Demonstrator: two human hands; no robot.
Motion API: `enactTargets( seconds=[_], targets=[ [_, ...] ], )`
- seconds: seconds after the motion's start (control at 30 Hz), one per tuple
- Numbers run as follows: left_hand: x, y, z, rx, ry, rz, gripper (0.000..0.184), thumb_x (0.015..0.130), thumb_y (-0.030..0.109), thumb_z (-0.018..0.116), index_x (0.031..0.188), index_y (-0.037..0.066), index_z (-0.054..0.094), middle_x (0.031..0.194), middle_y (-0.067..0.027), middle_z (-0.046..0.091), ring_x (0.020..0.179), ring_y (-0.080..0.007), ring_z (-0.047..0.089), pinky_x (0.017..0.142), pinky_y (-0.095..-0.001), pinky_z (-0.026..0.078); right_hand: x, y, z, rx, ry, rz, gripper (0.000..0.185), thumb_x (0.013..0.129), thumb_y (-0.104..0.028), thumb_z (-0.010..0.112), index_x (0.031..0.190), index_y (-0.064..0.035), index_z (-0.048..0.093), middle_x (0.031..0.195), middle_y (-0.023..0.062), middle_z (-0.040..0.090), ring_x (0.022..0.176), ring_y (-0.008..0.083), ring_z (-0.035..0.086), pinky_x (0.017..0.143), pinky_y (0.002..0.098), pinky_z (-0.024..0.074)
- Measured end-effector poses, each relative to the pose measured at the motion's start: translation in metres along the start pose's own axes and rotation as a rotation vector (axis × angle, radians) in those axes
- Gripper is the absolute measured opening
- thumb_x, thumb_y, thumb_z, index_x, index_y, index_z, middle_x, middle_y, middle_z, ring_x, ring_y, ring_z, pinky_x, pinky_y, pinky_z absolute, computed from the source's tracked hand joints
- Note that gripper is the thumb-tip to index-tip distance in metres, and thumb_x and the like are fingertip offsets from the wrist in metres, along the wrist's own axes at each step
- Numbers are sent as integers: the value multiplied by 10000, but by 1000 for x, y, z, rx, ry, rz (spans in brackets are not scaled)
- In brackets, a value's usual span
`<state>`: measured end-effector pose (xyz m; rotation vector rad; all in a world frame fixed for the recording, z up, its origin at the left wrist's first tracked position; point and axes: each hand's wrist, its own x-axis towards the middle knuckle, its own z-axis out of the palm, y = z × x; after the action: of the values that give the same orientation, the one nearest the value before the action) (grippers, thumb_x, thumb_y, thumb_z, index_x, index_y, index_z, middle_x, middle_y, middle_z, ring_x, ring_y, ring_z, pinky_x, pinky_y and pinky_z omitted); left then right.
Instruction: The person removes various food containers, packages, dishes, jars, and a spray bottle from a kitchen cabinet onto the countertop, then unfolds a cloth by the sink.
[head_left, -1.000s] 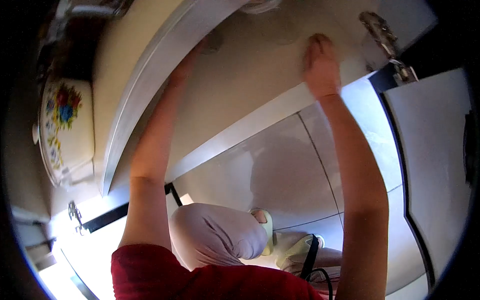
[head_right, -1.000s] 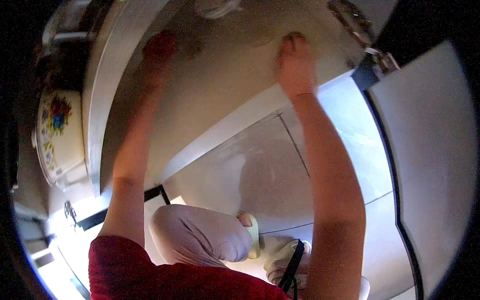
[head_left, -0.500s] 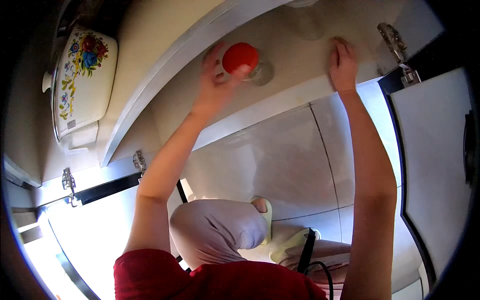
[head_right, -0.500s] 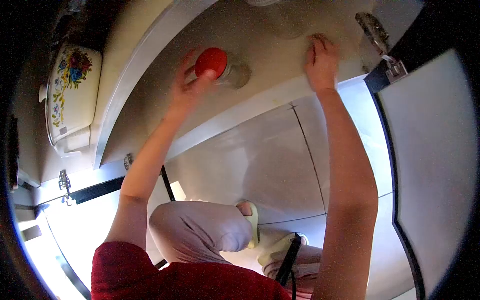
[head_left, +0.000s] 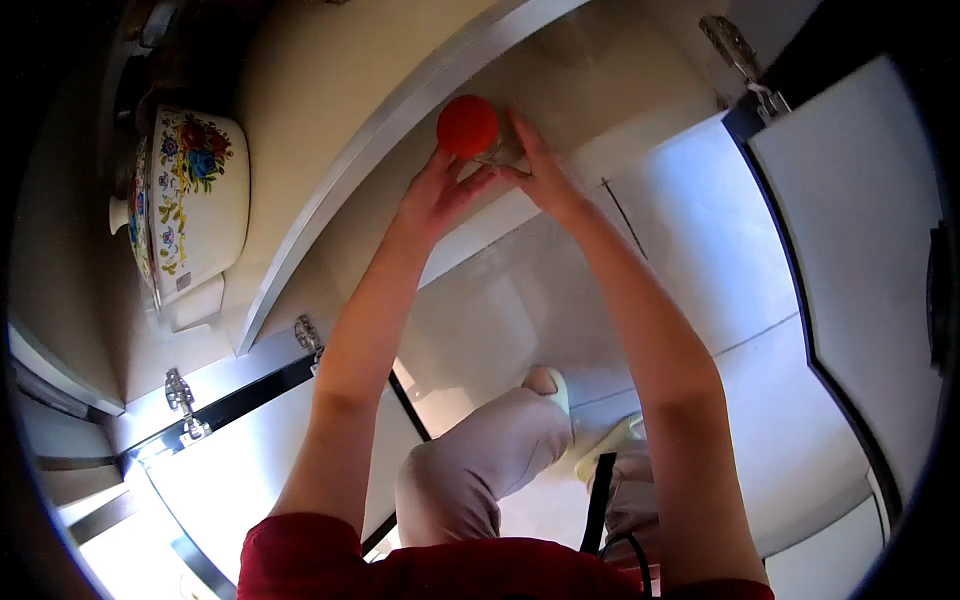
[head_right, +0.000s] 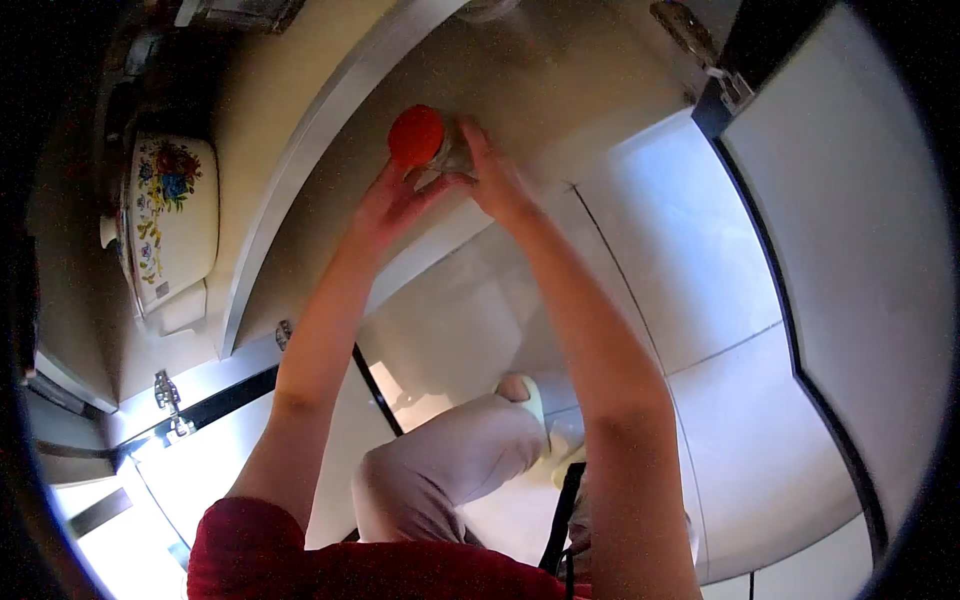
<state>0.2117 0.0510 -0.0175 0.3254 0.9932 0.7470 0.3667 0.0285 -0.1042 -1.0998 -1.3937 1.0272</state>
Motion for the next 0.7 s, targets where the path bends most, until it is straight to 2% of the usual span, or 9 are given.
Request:
enactTargets(
  seconds=[0.07,0.2,0.3,0.37,0.47,0.53,0.63,0.7],
  targets=[
    [-6,-8,7,100,31,135,407,944,259,455,1320,132,368,1341,-34,362,1210,-258,373,996,-417,398,-9,-17,-4,-20,20,125,750,765,-115,672,1377,-55,242,1368,193,355,1247,369,358,1013,409,338],
    [-40,-27,24,27,136,72,384,951,254,439,1308,124,381,1318,-32,397,1192,-228,403,983,-404,402,-45,-66,-13,10,74,232,733,755,-80,667,1371,-69,269,1364,173,368,1244,366,360,1003,408,348],
    [-89,-49,34,38,101,32,373,955,262,427,1297,113,399,1312,-36,405,1173,-222,426,986,-392,394,-86,-97,-14,71,164,197,722,738,-37,662,1359,-60,294,1363,174,367,1249,365,354,1012,411,337],
    [-133,-64,47,6,130,54,379,956,271,418,1300,113,400,1331,-40,403,1194,-219,418,993,-394,383,-119,-128,-17,-65,203,82,728,735,-23,656,1364,-59,292,1376,160,358,1237,365,377,1004,411,359],
    [-199,-79,70,-15,134,48,410,961,292,380,1318,89,367,1344,-75,402,1191,-244,427,1006,-414,368,-163,-196,-33,-79,136,204,727,720,-18,654,1354,-41,300,1404,156,321,1290,358,308,1038,415,318],
    [-251,-83,110,-1,145,5,452,961,309,388,1372,133,315,1405,-42,341,1270,-196,352,1023,-371,341,-190,-251,-53,-69,128,249,717,721,-17,648,1351,-37,305,1410,155,311,1305,356,280,1055,412,291],
    [-328,-89,162,-37,130,-29,488,968,303,368,1411,139,244,1419,-43,316,1287,-186,329,1046,-355,303,-234,-334,-83,-61,113,321,709,731,-33,639,1356,-40,302,1422,158,285,1326,350,242,1074,412,254],
    [-381,-81,214,20,152,-128,523,968,299,370,1431,140,186,1433,-39,288,1307,-186,297,1062,-356,268,-260,-394,-100,-81,132,359,712,740,-50,637,1364,-48,295,1429,161,268,1331,345,232,1077,413,245]
  ],
)
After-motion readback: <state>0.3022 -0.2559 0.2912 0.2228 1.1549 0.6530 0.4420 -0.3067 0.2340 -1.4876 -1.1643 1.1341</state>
